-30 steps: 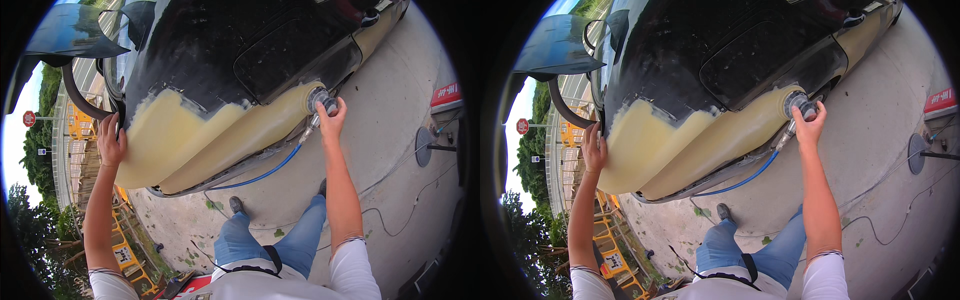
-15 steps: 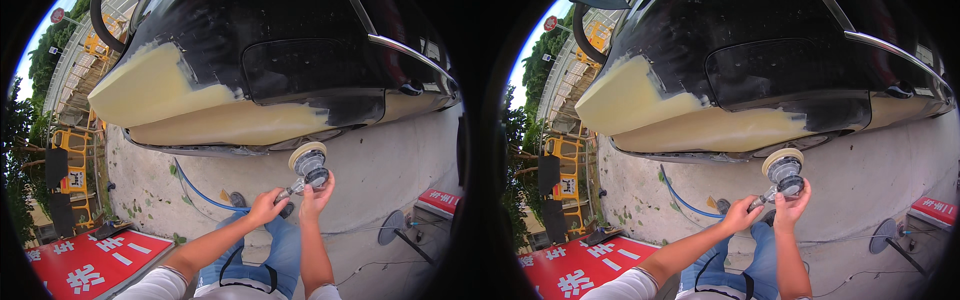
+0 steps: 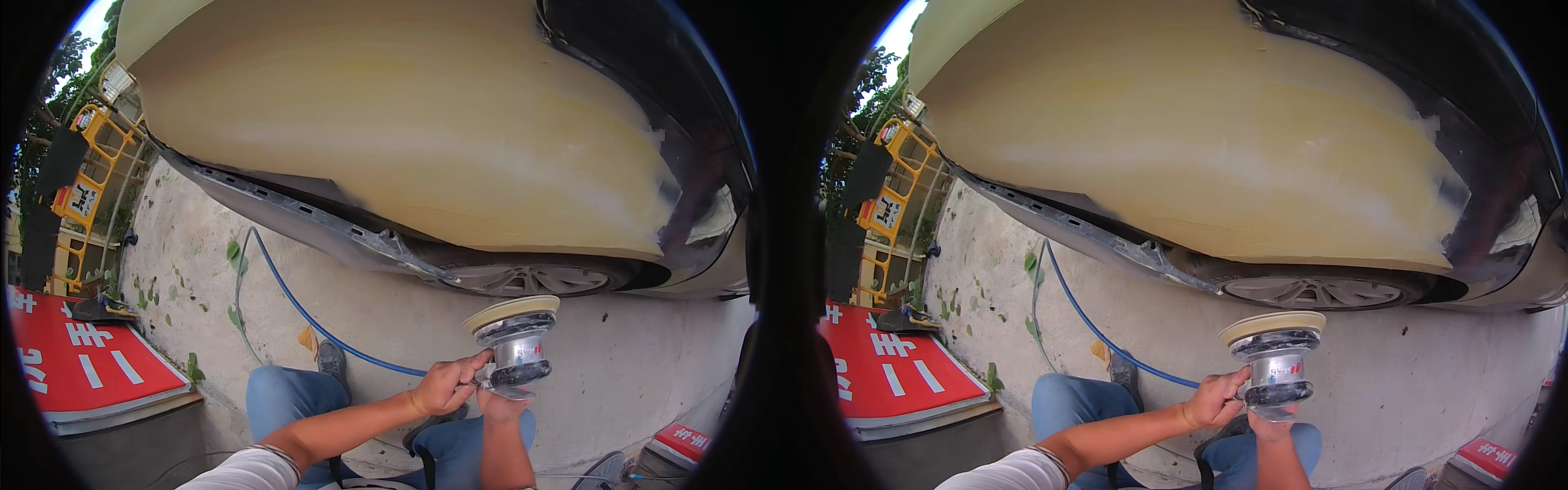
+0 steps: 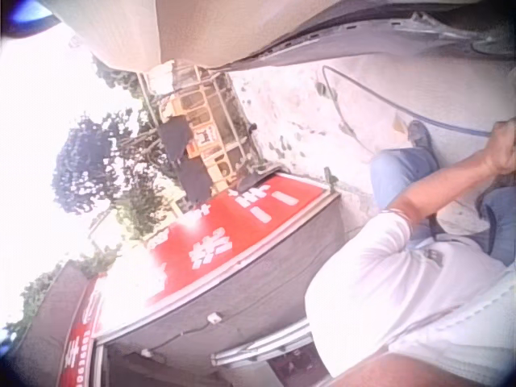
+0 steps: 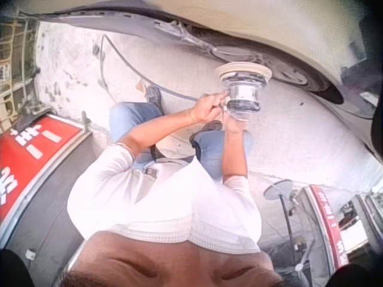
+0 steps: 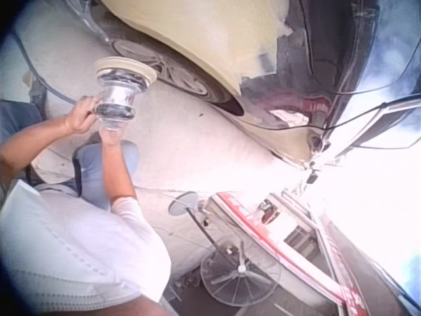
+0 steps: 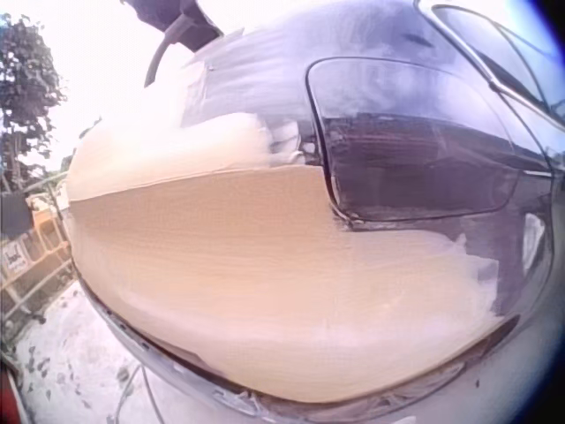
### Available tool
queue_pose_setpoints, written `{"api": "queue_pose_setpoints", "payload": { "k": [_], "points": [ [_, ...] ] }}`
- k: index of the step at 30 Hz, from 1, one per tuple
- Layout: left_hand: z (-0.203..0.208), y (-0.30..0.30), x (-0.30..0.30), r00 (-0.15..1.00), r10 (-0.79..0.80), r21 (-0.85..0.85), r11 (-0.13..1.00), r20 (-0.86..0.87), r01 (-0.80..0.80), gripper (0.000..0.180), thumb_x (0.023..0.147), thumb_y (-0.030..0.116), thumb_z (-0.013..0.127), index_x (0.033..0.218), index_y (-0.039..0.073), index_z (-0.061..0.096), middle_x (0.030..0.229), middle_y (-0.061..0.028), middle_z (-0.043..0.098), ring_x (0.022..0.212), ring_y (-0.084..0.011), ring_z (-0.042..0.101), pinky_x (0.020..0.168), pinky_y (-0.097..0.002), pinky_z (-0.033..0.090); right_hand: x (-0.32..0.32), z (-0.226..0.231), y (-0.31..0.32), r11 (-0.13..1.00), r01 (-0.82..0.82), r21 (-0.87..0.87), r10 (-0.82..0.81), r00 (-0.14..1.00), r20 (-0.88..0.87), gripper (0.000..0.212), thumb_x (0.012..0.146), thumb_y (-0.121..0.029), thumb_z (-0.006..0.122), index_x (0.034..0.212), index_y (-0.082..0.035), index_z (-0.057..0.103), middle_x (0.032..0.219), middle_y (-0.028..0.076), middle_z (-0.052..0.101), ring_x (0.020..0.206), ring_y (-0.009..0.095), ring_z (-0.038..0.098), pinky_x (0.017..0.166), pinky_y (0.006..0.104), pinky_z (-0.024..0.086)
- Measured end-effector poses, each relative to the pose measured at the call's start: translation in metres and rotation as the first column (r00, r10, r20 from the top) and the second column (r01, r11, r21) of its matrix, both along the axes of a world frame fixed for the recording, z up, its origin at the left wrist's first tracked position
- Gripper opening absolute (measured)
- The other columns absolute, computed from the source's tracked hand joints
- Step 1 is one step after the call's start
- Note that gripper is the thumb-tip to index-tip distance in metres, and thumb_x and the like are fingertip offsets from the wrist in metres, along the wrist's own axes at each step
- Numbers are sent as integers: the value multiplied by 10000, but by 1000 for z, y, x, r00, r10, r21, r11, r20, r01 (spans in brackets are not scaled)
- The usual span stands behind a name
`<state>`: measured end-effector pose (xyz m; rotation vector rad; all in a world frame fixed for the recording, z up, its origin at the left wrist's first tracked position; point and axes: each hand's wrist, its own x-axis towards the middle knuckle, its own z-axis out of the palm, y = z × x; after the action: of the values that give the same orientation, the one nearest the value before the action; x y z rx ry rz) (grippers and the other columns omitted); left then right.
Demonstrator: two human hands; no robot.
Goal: The person uses a pneumatic orbital sander to smooth a beige filler patch on the rear quarter panel of a black car. They repeatedly sand the area and periodically pause to wipe away dust and feel the surface with their hand to check smoothness.
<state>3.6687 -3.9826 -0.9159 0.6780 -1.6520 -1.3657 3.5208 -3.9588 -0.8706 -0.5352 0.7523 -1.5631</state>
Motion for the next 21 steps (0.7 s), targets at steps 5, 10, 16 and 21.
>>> {"api": "queue_pose_setpoints", "payload": {
  "k": [5,10,16,21],
  "points": [
    [-40,-33,-9,1000,23,-270,962,-15,-26,208,975,127,672,1083,35,520,1271,-243,692,952,-453,694,860,-477,591,-18,-46,-33,972,-137,-193,103,979,-176,1047,856,-935,618,1284,19,568,1106,165,644,877,283,695,777,429,576],
    [15,-42,1,926,363,-369,851,-104,-374,450,961,187,743,1338,18,564,1065,-150,649,855,-317,641,789,-390,556,-24,-6,-57,921,-17,-388,-89,963,-255,868,957,-757,695,1362,-8,527,1174,191,667,844,267,704,759,430,607],
    [119,-69,-14,933,322,-241,904,-160,-353,757,974,186,782,1618,-17,442,1055,-116,694,863,-163,651,769,-313,553,-22,66,-83,893,-79,-443,-184,834,-520,601,1064,-568,690,1274,-15,588,1140,67,690,1056,142,634,960,309,510],
    [164,-103,-47,916,301,-165,922,-265,-351,696,986,161,794,1584,-26,492,1053,-73,728,812,-82,624,741,-242,525,-35,101,-107,826,-42,-563,-307,803,-511,434,1142,-446,605,1247,-26,621,1148,46,697,995,124,619,907,295,510]
  ]
}}
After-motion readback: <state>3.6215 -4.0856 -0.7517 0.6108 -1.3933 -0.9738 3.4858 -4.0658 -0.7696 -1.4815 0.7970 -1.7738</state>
